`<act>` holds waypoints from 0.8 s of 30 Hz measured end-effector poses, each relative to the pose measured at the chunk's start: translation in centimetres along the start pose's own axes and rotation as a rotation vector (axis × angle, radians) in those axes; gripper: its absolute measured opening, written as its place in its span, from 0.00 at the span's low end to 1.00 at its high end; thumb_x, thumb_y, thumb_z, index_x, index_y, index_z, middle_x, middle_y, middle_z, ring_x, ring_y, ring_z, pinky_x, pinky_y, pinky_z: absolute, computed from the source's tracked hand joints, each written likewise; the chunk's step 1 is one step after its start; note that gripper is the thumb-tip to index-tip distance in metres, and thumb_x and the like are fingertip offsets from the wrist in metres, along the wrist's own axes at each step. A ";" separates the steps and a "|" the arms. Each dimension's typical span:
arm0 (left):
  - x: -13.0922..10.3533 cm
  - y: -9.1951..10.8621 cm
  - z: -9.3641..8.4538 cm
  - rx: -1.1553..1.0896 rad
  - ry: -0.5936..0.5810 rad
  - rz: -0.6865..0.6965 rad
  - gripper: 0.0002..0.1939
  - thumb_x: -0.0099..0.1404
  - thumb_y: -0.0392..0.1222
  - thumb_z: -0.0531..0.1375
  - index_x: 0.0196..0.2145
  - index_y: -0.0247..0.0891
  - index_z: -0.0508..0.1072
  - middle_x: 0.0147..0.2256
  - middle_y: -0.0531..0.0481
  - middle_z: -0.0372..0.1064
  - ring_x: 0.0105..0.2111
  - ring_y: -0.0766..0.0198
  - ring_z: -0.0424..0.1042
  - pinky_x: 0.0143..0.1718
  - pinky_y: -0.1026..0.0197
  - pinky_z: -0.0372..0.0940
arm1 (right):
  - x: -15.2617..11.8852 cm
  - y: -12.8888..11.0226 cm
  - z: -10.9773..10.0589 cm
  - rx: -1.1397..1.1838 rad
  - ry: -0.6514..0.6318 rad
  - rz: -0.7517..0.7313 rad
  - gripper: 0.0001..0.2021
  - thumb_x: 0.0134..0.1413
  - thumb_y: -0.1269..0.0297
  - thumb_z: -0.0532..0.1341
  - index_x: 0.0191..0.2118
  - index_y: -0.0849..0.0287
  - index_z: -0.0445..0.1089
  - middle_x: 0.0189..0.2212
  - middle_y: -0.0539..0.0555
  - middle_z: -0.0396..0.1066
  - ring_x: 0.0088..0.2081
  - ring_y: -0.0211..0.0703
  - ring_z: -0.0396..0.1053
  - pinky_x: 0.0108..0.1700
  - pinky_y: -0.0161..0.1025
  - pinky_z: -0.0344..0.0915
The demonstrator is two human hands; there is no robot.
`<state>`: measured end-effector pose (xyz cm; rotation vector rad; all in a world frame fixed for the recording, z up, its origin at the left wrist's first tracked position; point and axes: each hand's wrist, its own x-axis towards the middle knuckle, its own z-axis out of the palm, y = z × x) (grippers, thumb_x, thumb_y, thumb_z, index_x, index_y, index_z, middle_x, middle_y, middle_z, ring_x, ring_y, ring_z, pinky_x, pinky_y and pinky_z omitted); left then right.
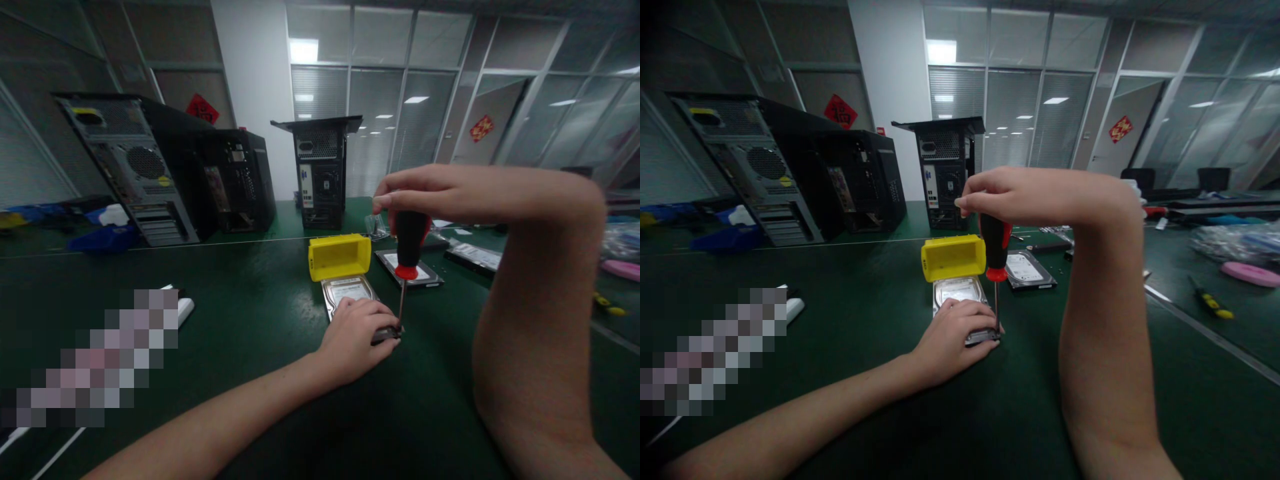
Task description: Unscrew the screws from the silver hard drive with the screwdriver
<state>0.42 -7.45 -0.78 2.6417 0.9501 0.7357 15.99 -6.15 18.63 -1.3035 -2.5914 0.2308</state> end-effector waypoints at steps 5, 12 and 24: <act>0.0 -0.1 0.1 -0.009 0.012 0.009 0.08 0.62 0.41 0.59 0.41 0.42 0.71 0.44 0.54 0.70 0.46 0.61 0.66 0.44 0.55 0.54 | -0.1 0.2 0.0 -0.051 0.000 -0.023 0.17 0.54 0.55 0.53 0.45 0.58 0.66 0.41 0.56 0.71 0.38 0.44 0.69 0.37 0.39 0.63; 0.0 0.0 -0.1 0.005 -0.013 -0.002 0.09 0.63 0.42 0.59 0.42 0.42 0.71 0.45 0.53 0.69 0.47 0.60 0.65 0.45 0.55 0.54 | 0.0 0.2 0.0 -0.052 -0.027 -0.032 0.17 0.54 0.52 0.53 0.44 0.56 0.67 0.40 0.55 0.71 0.36 0.43 0.69 0.34 0.38 0.62; 0.0 0.1 -0.1 0.000 -0.003 -0.004 0.08 0.63 0.42 0.59 0.41 0.42 0.71 0.45 0.54 0.69 0.47 0.61 0.65 0.46 0.56 0.54 | 0.1 0.6 0.1 -0.110 0.036 0.075 0.19 0.53 0.50 0.52 0.45 0.57 0.65 0.37 0.55 0.70 0.32 0.41 0.66 0.31 0.38 0.61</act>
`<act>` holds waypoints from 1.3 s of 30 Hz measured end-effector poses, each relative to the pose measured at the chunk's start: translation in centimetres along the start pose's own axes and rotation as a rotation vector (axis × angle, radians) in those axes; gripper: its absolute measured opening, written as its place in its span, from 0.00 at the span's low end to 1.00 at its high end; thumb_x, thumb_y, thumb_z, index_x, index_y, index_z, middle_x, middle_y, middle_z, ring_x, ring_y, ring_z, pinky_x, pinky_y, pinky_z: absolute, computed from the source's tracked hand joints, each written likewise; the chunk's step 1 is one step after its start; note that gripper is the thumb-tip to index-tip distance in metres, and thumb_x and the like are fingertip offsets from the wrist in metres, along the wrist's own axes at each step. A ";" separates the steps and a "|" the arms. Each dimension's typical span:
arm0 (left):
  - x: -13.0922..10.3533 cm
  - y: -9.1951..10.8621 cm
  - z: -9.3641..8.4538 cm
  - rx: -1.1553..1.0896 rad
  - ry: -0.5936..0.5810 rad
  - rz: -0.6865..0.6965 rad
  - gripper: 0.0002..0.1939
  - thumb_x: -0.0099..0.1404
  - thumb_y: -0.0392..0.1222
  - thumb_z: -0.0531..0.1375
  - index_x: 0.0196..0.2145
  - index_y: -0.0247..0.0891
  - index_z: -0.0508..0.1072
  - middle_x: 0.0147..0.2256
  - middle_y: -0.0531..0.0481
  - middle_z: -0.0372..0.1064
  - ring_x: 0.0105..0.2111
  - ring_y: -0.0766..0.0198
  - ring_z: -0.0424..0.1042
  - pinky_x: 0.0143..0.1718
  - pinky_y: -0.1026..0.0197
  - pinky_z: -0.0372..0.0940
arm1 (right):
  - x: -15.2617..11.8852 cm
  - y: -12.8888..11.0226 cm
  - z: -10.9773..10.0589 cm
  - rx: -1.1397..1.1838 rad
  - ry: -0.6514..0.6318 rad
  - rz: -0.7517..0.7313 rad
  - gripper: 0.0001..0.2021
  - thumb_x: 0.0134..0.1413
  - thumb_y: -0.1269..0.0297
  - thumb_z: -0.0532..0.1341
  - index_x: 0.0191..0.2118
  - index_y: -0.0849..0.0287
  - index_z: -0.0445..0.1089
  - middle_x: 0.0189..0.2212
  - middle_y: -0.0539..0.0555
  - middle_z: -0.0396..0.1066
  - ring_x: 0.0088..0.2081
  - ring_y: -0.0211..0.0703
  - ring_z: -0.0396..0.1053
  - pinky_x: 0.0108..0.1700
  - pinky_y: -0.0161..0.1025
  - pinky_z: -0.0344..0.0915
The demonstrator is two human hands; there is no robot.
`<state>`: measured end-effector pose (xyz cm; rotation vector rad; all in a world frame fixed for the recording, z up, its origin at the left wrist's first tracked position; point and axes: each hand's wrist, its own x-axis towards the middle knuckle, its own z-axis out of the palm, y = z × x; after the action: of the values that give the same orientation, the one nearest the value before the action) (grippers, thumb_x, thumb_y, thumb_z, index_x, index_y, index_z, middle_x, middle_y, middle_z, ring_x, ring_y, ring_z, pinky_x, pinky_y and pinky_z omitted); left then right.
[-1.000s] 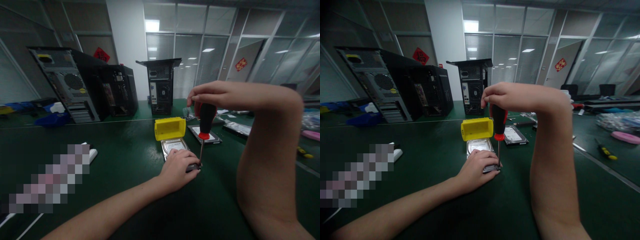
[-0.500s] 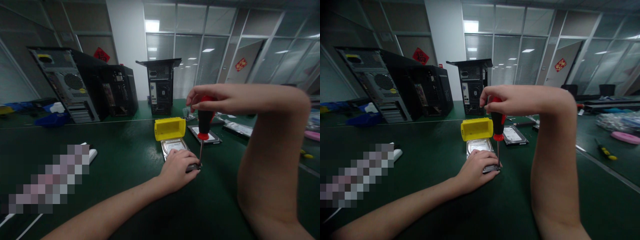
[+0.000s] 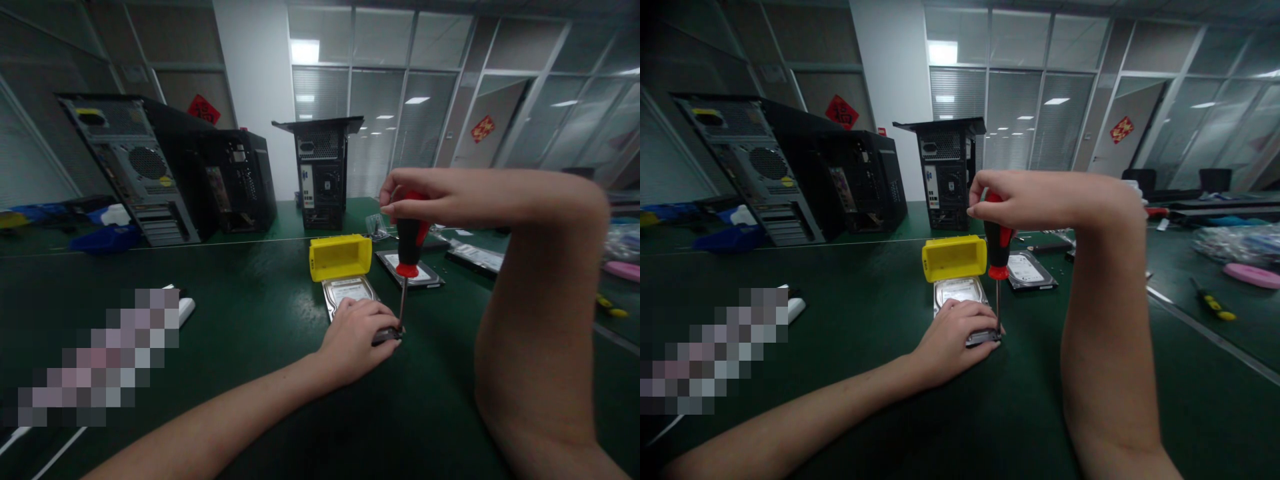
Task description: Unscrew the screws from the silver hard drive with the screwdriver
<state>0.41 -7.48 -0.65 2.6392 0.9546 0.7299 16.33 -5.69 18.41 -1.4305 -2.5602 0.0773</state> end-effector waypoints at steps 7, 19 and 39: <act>0.0 -0.1 0.0 0.010 -0.008 0.002 0.08 0.63 0.42 0.58 0.41 0.42 0.71 0.45 0.54 0.69 0.47 0.60 0.66 0.46 0.55 0.54 | -0.2 0.0 -0.1 0.036 -0.040 -0.081 0.19 0.54 0.50 0.52 0.45 0.56 0.67 0.36 0.54 0.70 0.33 0.41 0.66 0.33 0.38 0.61; -0.1 0.0 0.0 -0.005 0.009 0.009 0.09 0.62 0.41 0.59 0.42 0.42 0.71 0.45 0.54 0.69 0.47 0.60 0.66 0.45 0.55 0.55 | -0.4 0.5 -0.3 -0.036 0.002 0.063 0.22 0.53 0.45 0.51 0.42 0.56 0.71 0.33 0.54 0.73 0.31 0.44 0.69 0.33 0.41 0.62; 0.0 -0.3 0.2 -0.009 0.021 0.009 0.09 0.62 0.41 0.59 0.41 0.43 0.71 0.44 0.55 0.69 0.46 0.62 0.66 0.44 0.56 0.53 | -0.3 0.9 -0.3 -0.054 -0.063 0.198 0.28 0.51 0.40 0.50 0.39 0.59 0.73 0.22 0.53 0.70 0.19 0.38 0.64 0.22 0.38 0.59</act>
<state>0.36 -7.31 -0.96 2.6351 0.9434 0.7634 17.29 -5.52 18.47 -1.7251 -2.4785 0.0853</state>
